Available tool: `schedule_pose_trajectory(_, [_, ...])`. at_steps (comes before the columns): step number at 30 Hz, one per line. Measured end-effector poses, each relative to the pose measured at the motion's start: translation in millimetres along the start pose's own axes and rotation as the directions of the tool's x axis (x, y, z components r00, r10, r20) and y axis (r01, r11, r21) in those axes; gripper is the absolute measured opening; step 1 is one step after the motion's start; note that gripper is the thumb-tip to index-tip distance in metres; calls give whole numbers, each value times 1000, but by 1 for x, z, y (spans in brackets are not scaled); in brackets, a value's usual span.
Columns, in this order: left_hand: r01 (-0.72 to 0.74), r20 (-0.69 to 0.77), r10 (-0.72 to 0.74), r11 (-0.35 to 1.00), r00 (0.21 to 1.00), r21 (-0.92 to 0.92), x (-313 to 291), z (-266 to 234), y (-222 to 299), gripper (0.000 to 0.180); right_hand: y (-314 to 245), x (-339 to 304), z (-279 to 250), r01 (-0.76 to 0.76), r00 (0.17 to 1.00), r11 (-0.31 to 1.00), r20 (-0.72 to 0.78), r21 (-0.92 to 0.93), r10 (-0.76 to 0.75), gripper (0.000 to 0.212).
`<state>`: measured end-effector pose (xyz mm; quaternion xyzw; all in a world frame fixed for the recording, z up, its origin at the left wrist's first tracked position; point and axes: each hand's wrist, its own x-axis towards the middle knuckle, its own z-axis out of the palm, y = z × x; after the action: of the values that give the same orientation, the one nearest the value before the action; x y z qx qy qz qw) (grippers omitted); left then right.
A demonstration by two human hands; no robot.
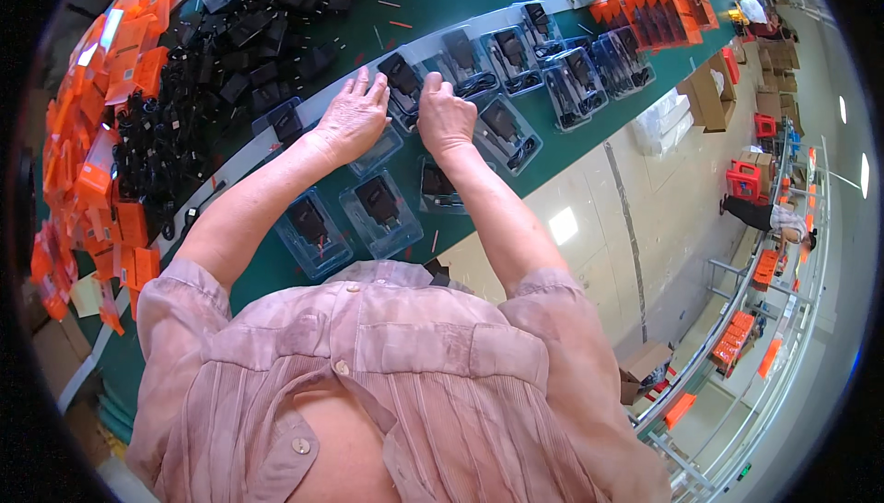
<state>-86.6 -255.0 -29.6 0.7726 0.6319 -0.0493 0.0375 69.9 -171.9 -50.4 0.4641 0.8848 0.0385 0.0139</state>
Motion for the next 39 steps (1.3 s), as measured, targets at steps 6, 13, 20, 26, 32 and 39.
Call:
schedule_pose_trajectory(6, [31, -29, -33, 997, 999, -72, -12, 2, -5, 56, -21, -65, -20, 207, 938, 936, -329, 285, -108, 25])
schedule_pose_trajectory(13, [-26, -286, -96, 918, 954, -396, -14, -2, -10, 34, -24, -51, -36, 214, 975, 972, -32, -94, -218, 20])
schedule_pose_trajectory(20, [559, -438, -637, 770, 635, -308, -156, 23, -105, 12, -36, -57, -53, 172, 974, 948, -194, 270, -121, 21])
schedule_pose_trajectory(26, [632, -348, -626, 767, 698, -110, -150, 47, -128, 15, -93, -66, -97, 523, 842, 726, -401, 445, -361, 22])
schedule_pose_trajectory(32, [44, -556, -176, 969, 813, -243, -178, -22, -41, 18, -113, -89, -132, 523, 852, 355, -491, 775, -184, 28])
schedule_pose_trajectory(39, [-531, -610, 466, 843, 640, 87, -183, -46, 60, 10, -77, -129, -118, -873, 406, -72, 635, 483, -658, 50])
